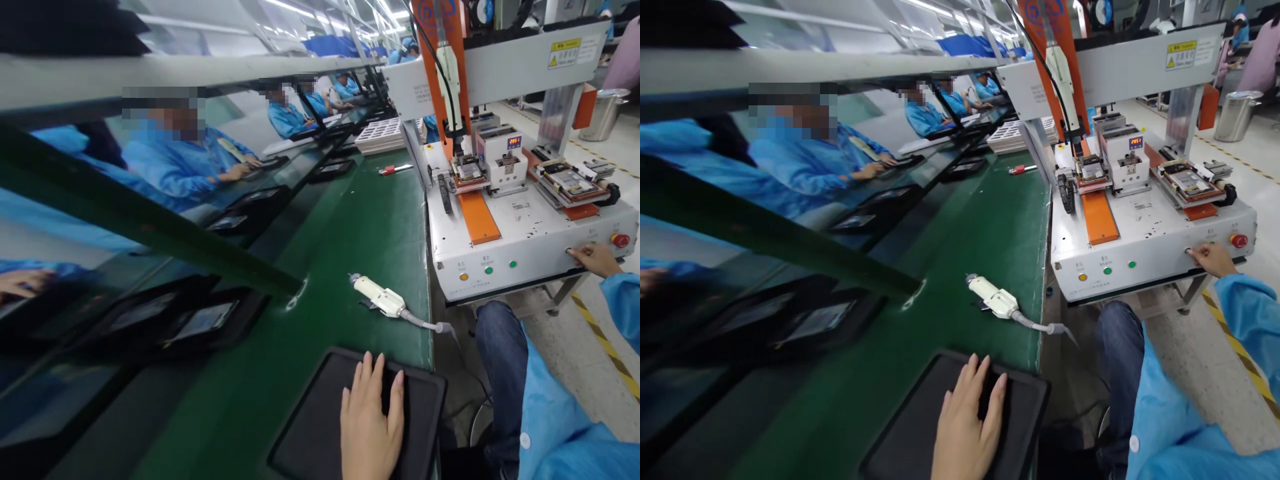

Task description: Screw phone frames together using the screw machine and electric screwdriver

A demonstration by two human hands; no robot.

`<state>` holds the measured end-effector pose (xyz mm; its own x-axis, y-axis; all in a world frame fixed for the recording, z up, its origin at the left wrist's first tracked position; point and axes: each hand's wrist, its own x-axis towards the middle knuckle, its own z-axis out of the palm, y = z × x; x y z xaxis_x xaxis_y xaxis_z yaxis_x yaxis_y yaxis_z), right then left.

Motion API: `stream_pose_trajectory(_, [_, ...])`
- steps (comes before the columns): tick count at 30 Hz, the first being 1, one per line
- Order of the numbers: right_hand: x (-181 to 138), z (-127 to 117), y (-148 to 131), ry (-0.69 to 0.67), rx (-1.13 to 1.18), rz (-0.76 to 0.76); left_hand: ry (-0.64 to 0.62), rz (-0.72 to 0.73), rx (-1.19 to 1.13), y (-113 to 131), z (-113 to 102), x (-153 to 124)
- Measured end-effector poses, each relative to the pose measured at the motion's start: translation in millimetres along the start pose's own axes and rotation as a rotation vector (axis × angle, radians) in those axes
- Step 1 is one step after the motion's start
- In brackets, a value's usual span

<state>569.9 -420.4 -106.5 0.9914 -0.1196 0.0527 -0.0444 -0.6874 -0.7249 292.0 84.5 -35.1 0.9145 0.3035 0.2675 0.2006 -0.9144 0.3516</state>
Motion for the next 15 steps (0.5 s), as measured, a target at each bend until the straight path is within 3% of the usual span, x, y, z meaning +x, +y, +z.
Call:
stream_pose_trajectory(3, [-10.9,-0.3,-9.6,0.05,-0.128,-0.034,-0.051,-0.024,-0.013,3.6,-5.0,0.7])
stream_pose_trajectory(7, [-39.8,14.9,-40.8,0.053,-0.08,-0.178,-0.117,-0.043,-0.012,13.7,-14.4,-8.0])
stream_pose_trajectory(10, [-69.5,46.3,-70.9,-0.092,-0.026,-0.318,-0.141,-0.018,0.006,21.7,-20.5,-22.2])
stream_pose_trajectory(15, [-111.7,119.8,-108.5,-0.441,-0.016,-0.438,-0.246,0.044,0.055,16.4,-28.5,-48.3])
